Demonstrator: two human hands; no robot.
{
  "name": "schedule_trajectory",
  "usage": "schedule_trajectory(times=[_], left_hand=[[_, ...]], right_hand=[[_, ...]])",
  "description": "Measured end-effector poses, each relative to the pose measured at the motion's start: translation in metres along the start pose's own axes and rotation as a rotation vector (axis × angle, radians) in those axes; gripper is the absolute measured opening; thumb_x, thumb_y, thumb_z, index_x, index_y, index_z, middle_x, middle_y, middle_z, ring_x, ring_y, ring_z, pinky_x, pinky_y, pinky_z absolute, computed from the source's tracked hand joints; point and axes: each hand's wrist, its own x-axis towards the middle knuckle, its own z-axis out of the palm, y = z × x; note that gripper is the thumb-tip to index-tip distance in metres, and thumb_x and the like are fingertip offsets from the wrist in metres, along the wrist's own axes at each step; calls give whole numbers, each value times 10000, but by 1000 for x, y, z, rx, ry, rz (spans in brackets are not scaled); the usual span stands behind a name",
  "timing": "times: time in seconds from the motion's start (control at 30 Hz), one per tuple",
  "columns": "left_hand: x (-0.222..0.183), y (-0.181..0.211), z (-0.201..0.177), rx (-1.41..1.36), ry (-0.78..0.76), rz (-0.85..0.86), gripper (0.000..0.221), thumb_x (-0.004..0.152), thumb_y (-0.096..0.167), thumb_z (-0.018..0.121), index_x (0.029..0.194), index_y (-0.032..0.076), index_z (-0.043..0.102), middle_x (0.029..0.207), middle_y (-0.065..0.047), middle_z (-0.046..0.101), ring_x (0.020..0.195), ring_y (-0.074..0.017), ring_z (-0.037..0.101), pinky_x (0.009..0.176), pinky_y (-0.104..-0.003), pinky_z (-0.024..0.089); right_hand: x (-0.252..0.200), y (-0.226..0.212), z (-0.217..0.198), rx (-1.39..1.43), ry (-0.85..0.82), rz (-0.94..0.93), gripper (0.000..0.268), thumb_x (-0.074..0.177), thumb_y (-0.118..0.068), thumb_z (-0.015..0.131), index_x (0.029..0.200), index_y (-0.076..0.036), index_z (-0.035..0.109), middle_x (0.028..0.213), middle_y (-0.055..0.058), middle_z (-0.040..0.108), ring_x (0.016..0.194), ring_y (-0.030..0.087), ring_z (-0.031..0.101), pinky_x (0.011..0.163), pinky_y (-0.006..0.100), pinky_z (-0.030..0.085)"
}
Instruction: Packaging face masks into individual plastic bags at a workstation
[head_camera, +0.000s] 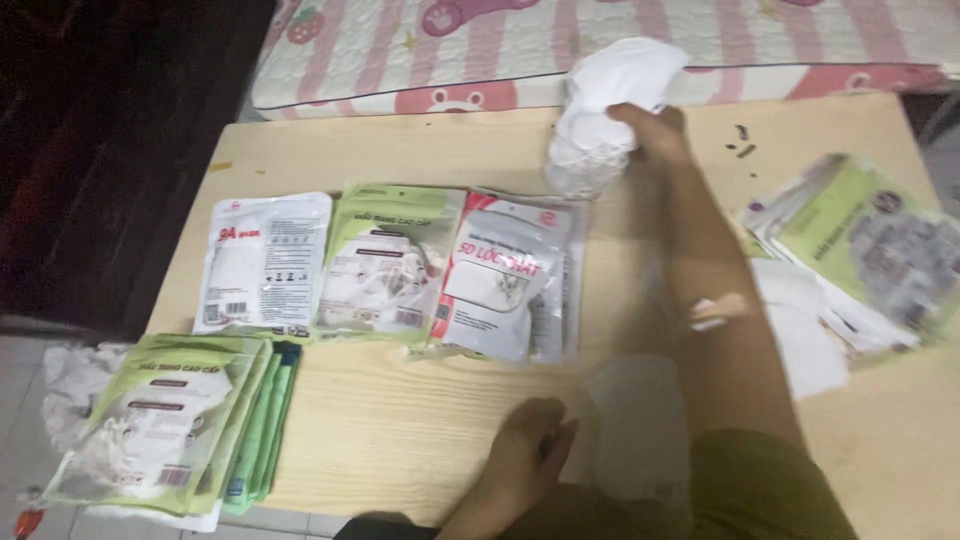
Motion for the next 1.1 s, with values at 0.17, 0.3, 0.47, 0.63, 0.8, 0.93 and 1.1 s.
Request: schedule_trajectory(times=[0.17, 0.3, 0.47, 0.63, 0.8, 0.93, 1.1], left_hand=[[-25, -34, 27, 101, -41, -52, 319, 996, 291, 585, 1134, 16, 671, 1111, -226, 697, 1048, -418, 643, 961, -472, 474], [-19, -15, 30, 63, -92, -11, 105, 973, 184, 571, 960, 81, 552, 853, -128, 548, 812, -362, 542, 748, -449, 442], [-13, 30, 22, 296, -282, -350, 270, 970, 254, 645, 1121, 35, 689, 1070, -231, 693, 1074, -419, 675, 855, -497, 557], [-3, 41, 14, 289, -188, -379, 367, 991, 264, 625, 1250, 13, 696, 1127, -212, 736, 1050, -339, 735, 839, -429, 617], [-11, 34, 22, 313, -207, -324, 461, 1015, 318, 563, 1330, -9, 641, 1164, -222, 708, 1108, -391, 696, 903, -454, 579], [-27, 60, 13, 358, -315, -359, 490, 1039, 313, 489, 1333, -51, 638, 1266, -288, 674, 1226, -450, 629, 1016, -512, 515], [-142, -1, -76, 213, 637, -165, 410, 929, 15, 746, 1318, 44, 623, 1221, -110, 676, 1022, -205, 682, 884, -303, 541]], right_hand=[[-112, -37, -116, -59, -3, 79, 395, 694, -240, 845, 1038, -121, 692, 848, 5, 713, 733, 146, 697, 574, 282, 513], [-142, 23, -182, 59, -175, 330, 180, 817, -218, 782, 971, -162, 706, 904, 38, 754, 836, 202, 740, 773, 388, 618], [-201, 64, -178, -460, -27, 102, 1030, 700, -410, 983, 1503, -59, 439, 1333, 247, 602, 1082, 397, 689, 730, 418, 622], [-239, 16, -199, -946, -9, -40, 1105, 761, -556, 875, 1608, -121, 314, 1365, 207, 642, 1305, 393, 573, 1087, 523, 475], [-259, 42, -249, -941, 32, -355, 545, 887, -425, 828, 1308, -103, 702, 1219, 162, 725, 1047, 383, 709, 896, 488, 570], [-321, 56, -294, -931, -9, -323, 545, 875, -356, 825, 1306, -50, 693, 1223, 226, 713, 1016, 412, 713, 860, 500, 593], [-400, 103, -395, -917, 197, -580, 359, 980, -292, 746, 1259, -66, 721, 1091, 100, 723, 781, 191, 664, 775, 318, 521]])
